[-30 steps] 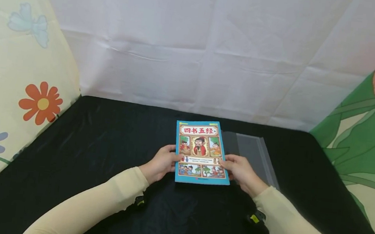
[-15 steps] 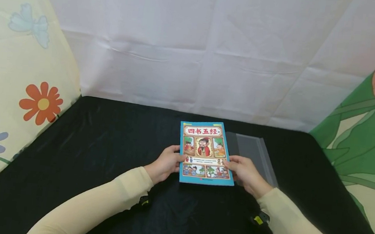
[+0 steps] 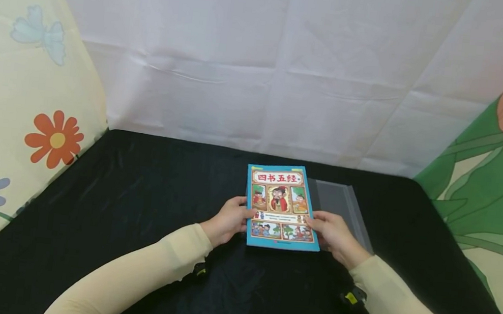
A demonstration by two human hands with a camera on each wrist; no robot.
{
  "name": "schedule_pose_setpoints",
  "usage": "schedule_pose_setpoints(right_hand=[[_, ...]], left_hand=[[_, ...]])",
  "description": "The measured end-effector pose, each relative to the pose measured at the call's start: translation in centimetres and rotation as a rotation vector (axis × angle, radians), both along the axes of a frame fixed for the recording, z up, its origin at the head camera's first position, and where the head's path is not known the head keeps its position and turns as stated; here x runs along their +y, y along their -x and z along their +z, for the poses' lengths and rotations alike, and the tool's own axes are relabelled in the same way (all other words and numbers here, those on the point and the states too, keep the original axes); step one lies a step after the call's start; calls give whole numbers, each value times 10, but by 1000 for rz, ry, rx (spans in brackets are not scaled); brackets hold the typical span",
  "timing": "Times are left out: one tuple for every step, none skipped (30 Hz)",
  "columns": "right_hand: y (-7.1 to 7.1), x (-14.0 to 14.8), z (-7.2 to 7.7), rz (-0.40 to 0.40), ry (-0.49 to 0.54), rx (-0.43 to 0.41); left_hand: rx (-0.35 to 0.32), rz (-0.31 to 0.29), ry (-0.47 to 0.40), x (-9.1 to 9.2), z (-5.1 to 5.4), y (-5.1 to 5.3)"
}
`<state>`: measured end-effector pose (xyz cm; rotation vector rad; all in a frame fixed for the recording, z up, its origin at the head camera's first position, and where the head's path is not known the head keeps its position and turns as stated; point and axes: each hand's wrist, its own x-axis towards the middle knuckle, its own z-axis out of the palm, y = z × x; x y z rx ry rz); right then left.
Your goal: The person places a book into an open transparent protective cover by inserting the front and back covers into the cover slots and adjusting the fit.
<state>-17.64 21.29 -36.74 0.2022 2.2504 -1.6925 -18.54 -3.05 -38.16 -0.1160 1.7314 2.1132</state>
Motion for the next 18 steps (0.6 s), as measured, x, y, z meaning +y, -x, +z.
schedule_pose_setpoints(right_hand=[[0, 1, 0, -1, 1, 0], [-1, 2, 0, -3, 5, 1], [-1, 3, 0, -3, 10, 4], [-1, 5, 0, -2, 15, 8], [-1, 6, 0, -3, 20, 10], [-1, 7, 0, -6, 24, 11], [-2, 7, 1, -6, 28, 13], [-2, 8, 1, -5, 31, 14], [-2, 9, 1, -4, 33, 13], [-2, 10, 1, -5, 34, 11], [-2, 10, 1, -8, 35, 5], [-2, 11, 1, -9, 37, 1], [-2, 13, 1, -11, 38, -3], [-2, 14, 1, -8, 38, -2], [-2, 15, 1, -7, 37, 0], [-2, 17, 0, -6, 37, 0], [-2, 18, 0, -6, 37, 0], [-3, 19, 0, -5, 37, 1]], left_hand=[[-4, 3, -3, 1, -1, 0], [-10, 6, -4, 3, -1, 1], [-14, 7, -7, 4, -1, 1], [-18, 9, -11, 5, -1, 1], [-21, 10, -15, 7, -1, 1], [-23, 10, -20, 8, -1, 1], [-24, 8, -23, 9, -1, 1], [-24, 6, -27, 9, -1, 1], [-22, 3, -31, 10, -1, 1], [-21, 0, -35, 11, -1, 2], [-18, -4, -37, 12, -1, 2], [-17, -7, -40, 12, -1, 2], [-15, -8, -41, 13, -2, 2], [-17, -9, -44, 15, -1, 2], [-15, -13, -45, 16, -2, 2], [-13, -18, -48, 17, -2, 2], [-12, -23, -48, 18, -2, 3], [-12, -27, -51, 20, -2, 3]])
